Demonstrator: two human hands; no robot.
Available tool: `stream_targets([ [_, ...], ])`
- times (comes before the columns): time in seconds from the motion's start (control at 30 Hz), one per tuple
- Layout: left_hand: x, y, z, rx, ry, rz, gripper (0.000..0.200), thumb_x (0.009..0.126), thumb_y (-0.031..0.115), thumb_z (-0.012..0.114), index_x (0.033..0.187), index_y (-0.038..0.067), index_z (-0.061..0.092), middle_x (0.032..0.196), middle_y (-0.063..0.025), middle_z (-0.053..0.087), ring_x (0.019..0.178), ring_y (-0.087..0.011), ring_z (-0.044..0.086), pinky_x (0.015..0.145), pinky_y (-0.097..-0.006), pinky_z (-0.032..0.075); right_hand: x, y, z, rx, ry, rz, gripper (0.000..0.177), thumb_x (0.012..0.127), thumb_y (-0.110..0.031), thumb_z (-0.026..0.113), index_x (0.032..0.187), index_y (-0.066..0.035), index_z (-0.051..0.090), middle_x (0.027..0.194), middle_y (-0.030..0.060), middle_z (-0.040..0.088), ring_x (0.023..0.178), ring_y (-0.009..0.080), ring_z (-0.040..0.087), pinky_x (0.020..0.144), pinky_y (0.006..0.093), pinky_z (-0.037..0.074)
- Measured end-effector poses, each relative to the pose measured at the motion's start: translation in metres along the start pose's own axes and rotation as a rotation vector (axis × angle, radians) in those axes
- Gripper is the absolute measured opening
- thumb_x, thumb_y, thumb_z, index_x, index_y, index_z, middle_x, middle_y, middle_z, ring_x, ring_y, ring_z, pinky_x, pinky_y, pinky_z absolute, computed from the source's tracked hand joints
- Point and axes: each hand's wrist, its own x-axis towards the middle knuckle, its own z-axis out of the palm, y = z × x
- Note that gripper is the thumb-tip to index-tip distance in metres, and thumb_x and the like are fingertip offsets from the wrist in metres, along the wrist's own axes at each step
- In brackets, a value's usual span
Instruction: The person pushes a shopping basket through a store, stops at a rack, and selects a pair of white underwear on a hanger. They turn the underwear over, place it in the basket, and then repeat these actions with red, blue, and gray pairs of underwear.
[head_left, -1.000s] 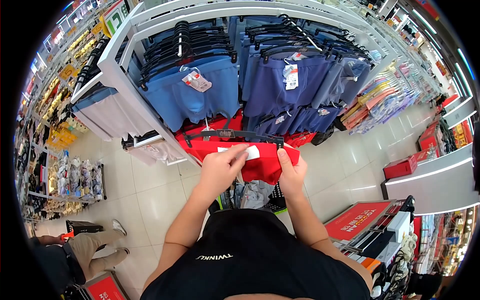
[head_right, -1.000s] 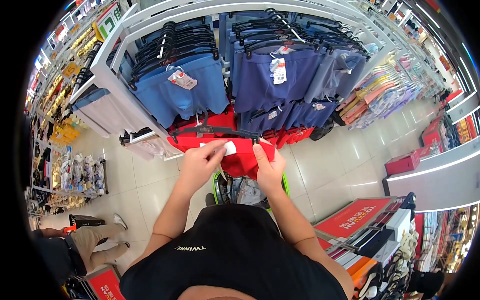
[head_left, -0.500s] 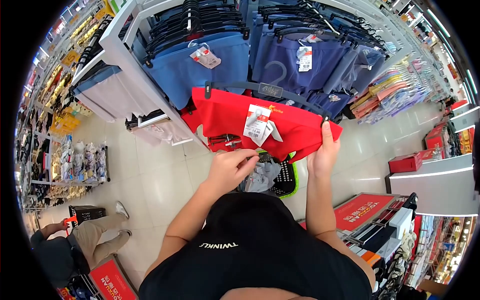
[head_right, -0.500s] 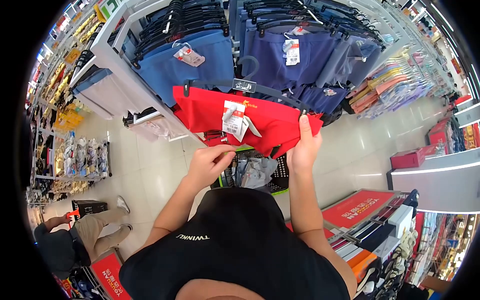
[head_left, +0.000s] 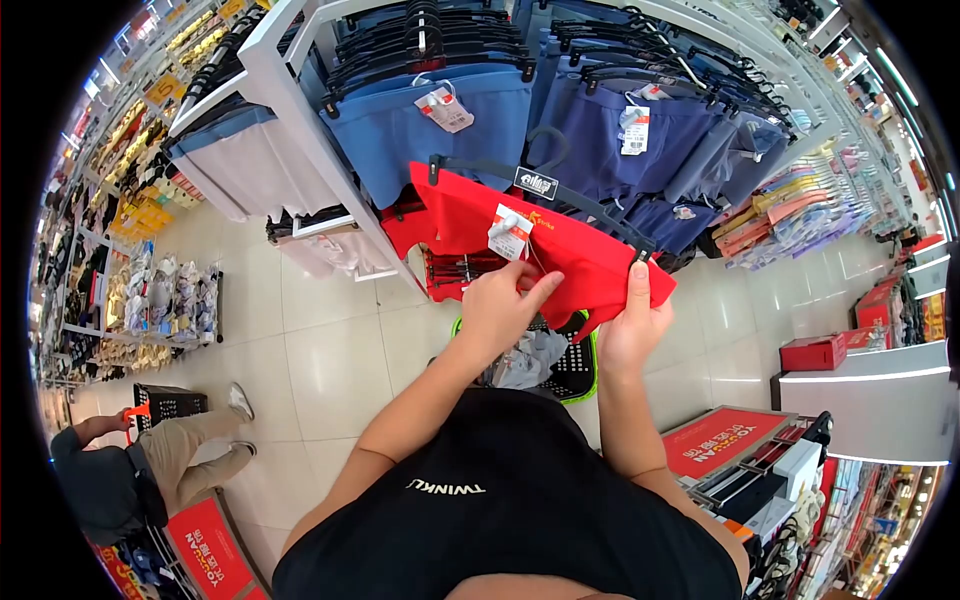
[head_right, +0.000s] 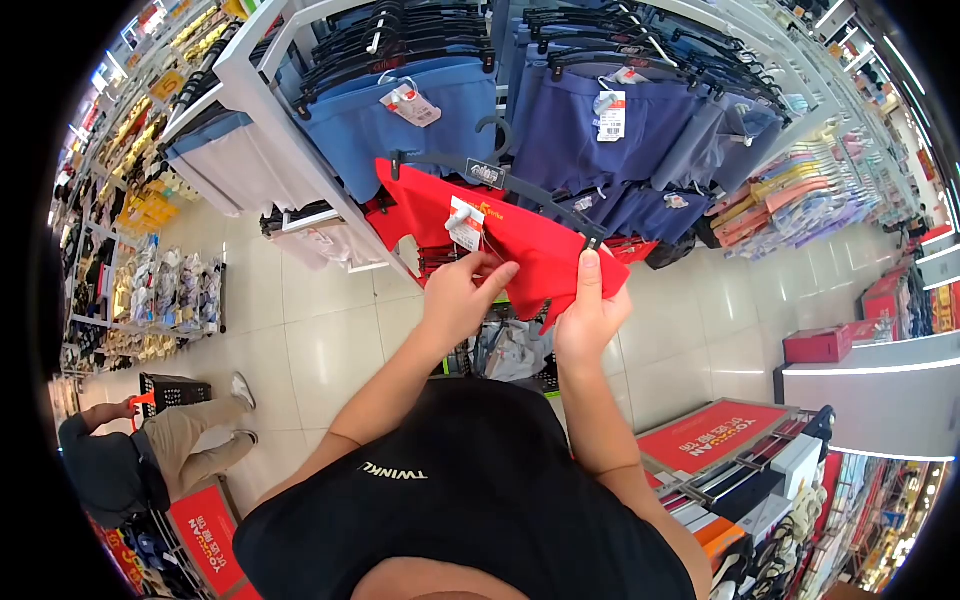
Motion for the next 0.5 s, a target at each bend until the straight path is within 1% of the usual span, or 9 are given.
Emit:
stream_targets([
  [0.03, 0.003, -0.001, -0.001, 0.031, 0.024, -0.013, 0.048, 0.083, 0.051, 0.063, 0.082, 0.003, 0.068, 0.069, -0.0101, 0.067, 0.062, -0.0265, 0.065, 0.059, -0.037, 0.05, -0.001, 0.0, 0.0, -0.015, -0.01, -0.007, 0.028, 0.095, -0.014, 0.057, 0.113, 0.008, 0.057, 0.104, 0.011, 0.063, 0.091, 0.0146, 0.06, 0.083, 0.0283, 0.049],
  [0.07, 0.005, -0.001, -0.003, 0.13, 0.079, 0.039, 0.042, 0.082, 0.045, 0.066, 0.07, 0.005, 0.065, 0.06, -0.0075, 0.063, 0.058, -0.0253, 0.064, 0.053, -0.0361, 0.047, -0.002, -0.001, 0.0, -0.03, -0.019, -0.013, 0.028, 0.096, -0.013, 0.057, 0.113, 0.008, 0.057, 0.104, 0.0107, 0.063, 0.091, 0.0143, 0.06, 0.083, 0.0279, 0.049],
  [0.1, 0.005, -0.002, -0.003, 0.13, 0.076, 0.04, 0.042, 0.082, 0.045, 0.066, 0.07, 0.005, 0.065, 0.06, -0.0075, 0.063, 0.058, -0.0253, 0.064, 0.053, -0.0361, 0.047, -0.003, -0.001, -0.001, -0.03, -0.016, -0.015, 0.028, 0.096, -0.013, 0.057, 0.113, 0.008, 0.057, 0.104, 0.0107, 0.063, 0.091, 0.0143, 0.06, 0.083, 0.0279, 0.049],
  [0.17, 0.007, -0.005, -0.005, 0.207, 0.192, 0.097, 0.034, 0.081, 0.036, 0.069, 0.067, 0.006, 0.062, 0.058, -0.0063, 0.06, 0.055, -0.0235, 0.062, 0.049, -0.0349, 0.046, -0.003, -0.001, -0.004, -0.047, -0.013, -0.029, 0.025, 0.097, -0.012, 0.054, 0.113, 0.007, 0.054, 0.105, 0.0114, 0.061, 0.094, 0.0167, 0.061, 0.084, 0.0306, 0.05],
  [0.2, 0.008, -0.009, -0.005, 0.201, 0.233, 0.117, 0.027, 0.079, 0.029, 0.07, 0.068, 0.007, 0.06, 0.059, -0.0055, 0.061, 0.054, -0.0224, 0.062, 0.048, -0.0337, 0.046, -0.002, -0.003, -0.004, -0.047, -0.01, -0.031, 0.025, 0.097, -0.012, 0.054, 0.113, 0.007, 0.054, 0.105, 0.0114, 0.061, 0.094, 0.0167, 0.061, 0.084, 0.0306, 0.05],
  [0.3, 0.007, -0.016, -0.007, 0.205, 0.304, 0.133, 0.021, 0.08, 0.026, 0.07, 0.076, 0.006, 0.063, 0.066, -0.0061, 0.065, 0.06, -0.0211, 0.065, 0.054, -0.0318, 0.048, -0.002, -0.009, -0.004, -0.012, 0.014, -0.014, 0.024, 0.097, -0.012, 0.053, 0.112, 0.006, 0.054, 0.105, 0.0113, 0.061, 0.093, 0.0165, 0.061, 0.083, 0.0303, 0.05],
  [0.33, 0.007, -0.016, -0.005, 0.178, 0.356, 0.187, 0.018, 0.08, 0.024, 0.07, 0.079, 0.006, 0.064, 0.07, -0.0058, 0.067, 0.062, -0.02, 0.066, 0.055, -0.0315, 0.05, -0.001, -0.009, -0.004, -0.003, 0.021, -0.017, 0.025, 0.096, -0.013, 0.056, 0.11, 0.007, 0.057, 0.103, 0.0101, 0.062, 0.091, 0.0146, 0.06, 0.082, 0.0284, 0.049],
  [0.43, 0.005, -0.02, -0.004, 0.197, 0.358, 0.285, 0.02, 0.08, 0.025, 0.07, 0.083, 0.006, 0.066, 0.072, -0.0071, 0.068, 0.064, -0.0209, 0.067, 0.056, -0.0317, 0.05, -0.003, -0.008, -0.004, 0.005, 0.028, -0.017, 0.025, 0.095, -0.014, 0.058, 0.109, 0.007, 0.059, 0.101, 0.0088, 0.063, 0.088, 0.0126, 0.059, 0.08, 0.0263, 0.048],
  [0.5, 0.004, -0.018, -0.004, 0.226, 0.329, 0.28, 0.021, 0.08, 0.026, 0.07, 0.085, 0.006, 0.067, 0.072, -0.0071, 0.068, 0.064, -0.0215, 0.067, 0.056, -0.0319, 0.05, -0.004, -0.007, -0.003, 0.003, 0.027, -0.015, 0.025, 0.095, -0.014, 0.058, 0.108, 0.007, 0.059, 0.101, 0.0086, 0.063, 0.088, 0.0123, 0.059, 0.08, 0.0261, 0.048],
])
